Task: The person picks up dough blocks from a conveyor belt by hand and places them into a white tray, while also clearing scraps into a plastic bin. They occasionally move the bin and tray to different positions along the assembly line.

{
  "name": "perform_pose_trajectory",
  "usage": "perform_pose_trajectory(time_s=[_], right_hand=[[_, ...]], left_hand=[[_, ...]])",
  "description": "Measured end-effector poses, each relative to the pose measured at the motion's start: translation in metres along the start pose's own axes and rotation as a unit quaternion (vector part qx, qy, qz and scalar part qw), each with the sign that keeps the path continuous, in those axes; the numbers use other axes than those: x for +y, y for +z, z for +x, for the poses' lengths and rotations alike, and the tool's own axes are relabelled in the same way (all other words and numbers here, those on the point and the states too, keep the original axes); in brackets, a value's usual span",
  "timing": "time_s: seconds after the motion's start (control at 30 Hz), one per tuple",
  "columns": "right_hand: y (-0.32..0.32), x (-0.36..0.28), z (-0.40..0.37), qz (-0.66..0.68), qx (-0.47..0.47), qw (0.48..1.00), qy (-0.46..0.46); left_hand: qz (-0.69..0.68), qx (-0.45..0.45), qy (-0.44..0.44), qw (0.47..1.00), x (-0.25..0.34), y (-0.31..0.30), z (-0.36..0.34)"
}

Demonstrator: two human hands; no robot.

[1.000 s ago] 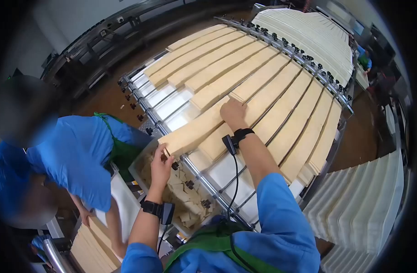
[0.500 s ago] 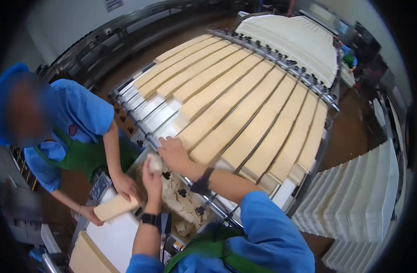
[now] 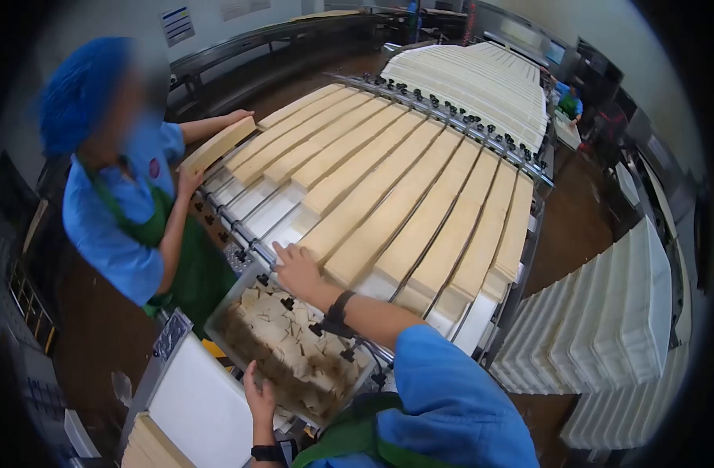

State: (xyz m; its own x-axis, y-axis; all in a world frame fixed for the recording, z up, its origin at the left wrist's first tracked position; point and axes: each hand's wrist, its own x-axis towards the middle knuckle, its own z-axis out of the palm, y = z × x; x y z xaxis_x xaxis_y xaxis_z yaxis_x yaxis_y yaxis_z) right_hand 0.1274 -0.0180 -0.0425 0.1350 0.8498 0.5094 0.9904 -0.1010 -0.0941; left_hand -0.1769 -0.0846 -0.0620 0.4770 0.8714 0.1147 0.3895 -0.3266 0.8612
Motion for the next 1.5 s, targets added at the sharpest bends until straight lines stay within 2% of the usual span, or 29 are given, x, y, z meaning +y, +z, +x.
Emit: perform_pose_trajectory(time_s=[0.1, 0.17, 0.2, 0.23, 0.27, 0.3, 0.33, 0.4, 0.43, 0.47, 0.53, 0.57, 0.63, 0.67, 0.73, 0.83, 0.93, 1.03, 1.2, 1.33, 1.43, 1.5], right_hand=[[0.009, 0.006, -0.001, 0.014, -0.013, 1.000, 0.003], [0.009, 0.015, 0.001, -0.041, -0.029, 0.997, 0.064], [0.024, 0.018, 0.006, -0.061, -0.083, 0.983, 0.155], [0.015, 0.011, 0.007, -0.070, -0.086, 0.974, 0.196], [0.056, 0.026, 0.000, -0.076, -0.052, 0.972, 0.218], [0.070, 0.033, -0.003, -0.170, -0.122, 0.960, 0.185], [0.030, 0.014, 0.006, -0.138, -0.178, 0.960, 0.166], [0.063, 0.018, 0.000, -0.111, -0.056, 0.985, 0.124], [0.030, -0.013, 0.006, -0.066, -0.045, 0.989, 0.127], [0.016, -0.036, 0.007, -0.038, -0.053, 0.994, 0.082], [0.013, -0.070, -0.007, 0.020, -0.068, 0.997, 0.006], [0.016, -0.087, -0.012, 0.049, -0.069, 0.996, -0.023], [0.028, -0.126, -0.019, 0.076, -0.168, 0.982, -0.035], [0.030, -0.147, -0.023, 0.086, -0.216, 0.972, -0.034], [0.072, -0.184, -0.035, 0.129, -0.210, 0.965, -0.092], [0.101, -0.262, -0.047, 0.130, -0.246, 0.950, -0.141], [0.104, -0.354, -0.053, 0.119, -0.298, 0.936, -0.148], [0.109, -0.442, -0.049, 0.120, -0.350, 0.918, -0.143], [0.118, -0.561, -0.027, 0.148, -0.351, 0.904, -0.195], [0.127, -0.625, -0.008, 0.144, -0.364, 0.895, -0.213], [0.127, -0.642, -0.008, 0.166, -0.416, 0.878, -0.170], [0.127, -0.645, -0.010, 0.128, -0.414, 0.885, -0.167]], left_hand=[[-0.053, 0.031, -0.057, 0.997, -0.013, -0.015, -0.025], [-0.067, 0.051, -0.081, 0.993, -0.027, -0.030, -0.044], [-0.074, 0.075, -0.069, 0.992, -0.041, -0.032, -0.054], [-0.080, 0.085, -0.090, 0.989, -0.041, -0.039, -0.063], [-0.089, 0.114, -0.081, 0.986, -0.049, -0.043, -0.072], [-0.085, 0.131, -0.097, 0.983, -0.056, -0.049, -0.080], [-0.088, 0.157, -0.100, 0.979, -0.064, -0.056, -0.090], [-0.075, 0.226, -0.111, 0.965, -0.072, -0.082, -0.111], [-0.038, 0.261, -0.119, 0.957, -0.077, -0.095, -0.123], [0.057, 0.279, -0.141, 0.948, -0.079, -0.113, -0.134], [0.211, 0.349, -0.182, 0.895, -0.110, -0.138, -0.167], [0.280, 0.383, -0.280, 0.835, -0.110, -0.148, -0.180], [0.384, 0.415, -0.454, 0.689, -0.124, -0.158, -0.191], [0.361, 0.417, -0.488, 0.677, -0.129, -0.170, -0.200], [0.311, 0.421, -0.540, 0.659, -0.143, -0.197, -0.216], [0.284, 0.393, -0.506, 0.713, -0.157, -0.222, -0.230], [0.357, 0.346, -0.497, 0.711, -0.168, -0.220, -0.229], [0.366, 0.317, -0.501, 0.717, -0.167, -0.222, -0.229], [0.380, 0.279, -0.493, 0.731, -0.163, -0.224, -0.232], [0.410, 0.283, -0.481, 0.722, -0.167, -0.221, -0.235], [0.366, 0.257, -0.504, 0.739, -0.165, -0.223, -0.234], [0.364, 0.262, -0.500, 0.741, -0.164, -0.223, -0.234]])
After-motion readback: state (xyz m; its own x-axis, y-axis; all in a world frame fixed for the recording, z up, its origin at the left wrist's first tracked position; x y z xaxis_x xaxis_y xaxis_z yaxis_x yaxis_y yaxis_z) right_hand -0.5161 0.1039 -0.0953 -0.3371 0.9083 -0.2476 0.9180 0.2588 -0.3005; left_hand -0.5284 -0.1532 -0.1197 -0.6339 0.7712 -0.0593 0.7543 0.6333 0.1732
